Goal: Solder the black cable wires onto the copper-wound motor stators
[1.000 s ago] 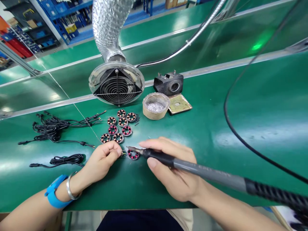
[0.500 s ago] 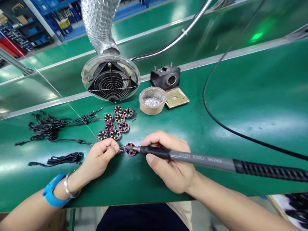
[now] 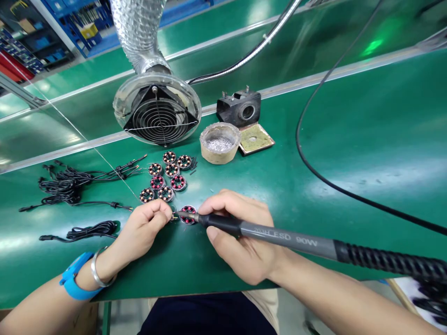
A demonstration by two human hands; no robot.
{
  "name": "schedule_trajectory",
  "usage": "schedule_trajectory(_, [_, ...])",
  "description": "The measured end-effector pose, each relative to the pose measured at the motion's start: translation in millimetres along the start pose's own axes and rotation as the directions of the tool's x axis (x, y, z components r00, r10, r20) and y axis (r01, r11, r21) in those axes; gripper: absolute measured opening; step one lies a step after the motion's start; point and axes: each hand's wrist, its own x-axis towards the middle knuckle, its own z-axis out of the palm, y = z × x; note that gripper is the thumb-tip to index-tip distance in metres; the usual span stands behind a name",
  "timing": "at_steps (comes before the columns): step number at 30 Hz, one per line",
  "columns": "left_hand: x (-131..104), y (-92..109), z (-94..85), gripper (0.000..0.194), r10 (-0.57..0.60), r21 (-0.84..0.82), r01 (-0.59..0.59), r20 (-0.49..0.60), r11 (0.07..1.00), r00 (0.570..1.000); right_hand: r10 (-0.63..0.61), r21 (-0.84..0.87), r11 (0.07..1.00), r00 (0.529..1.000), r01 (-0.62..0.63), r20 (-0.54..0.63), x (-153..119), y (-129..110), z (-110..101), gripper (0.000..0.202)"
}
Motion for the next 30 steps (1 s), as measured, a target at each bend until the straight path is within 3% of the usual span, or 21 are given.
schedule_trajectory(8, [1, -2, 0.4, 0.019, 0.004, 0.014, -0.004, -0.006, 1.0, 1.0, -0.085, 0.054, 0.994, 0.992, 0.09, -0.091, -1, 0, 9, 0.02])
schedule_trajectory(21, [0, -2, -0.6, 0.017, 0.017, 0.03, -0.017, 0.002, 0.999, 1.0, -0.108, 0.039, 0.993, 0.985, 0.114, -0.135, -1, -3, 6, 0.019])
schedule_trajectory(25, [1, 1, -1.8, 0.019, -0.004, -0.001, 0.004, 0.023, 1.0, 1.0, -0.096, 0.005, 0.995, 0.983, 0.098, -0.159, 2, -4, 5, 0.029])
schedule_trajectory(28, [1, 2, -5.2, 0.023, 0.01, -0.044, -0.006, 0.099, 0.999, 0.995, -0.089, -0.059, 0.995, 0.992, 0.084, -0.09, 7, -1, 13, 0.034])
schedule_trajectory(30, [1, 2, -8.0, 0.025, 0.031, -0.053, -0.023, 0.143, 0.998, 0.989, -0.15, -0.091, 0.984, 0.989, 0.15, 0.013, 13, 3, 20, 0.029])
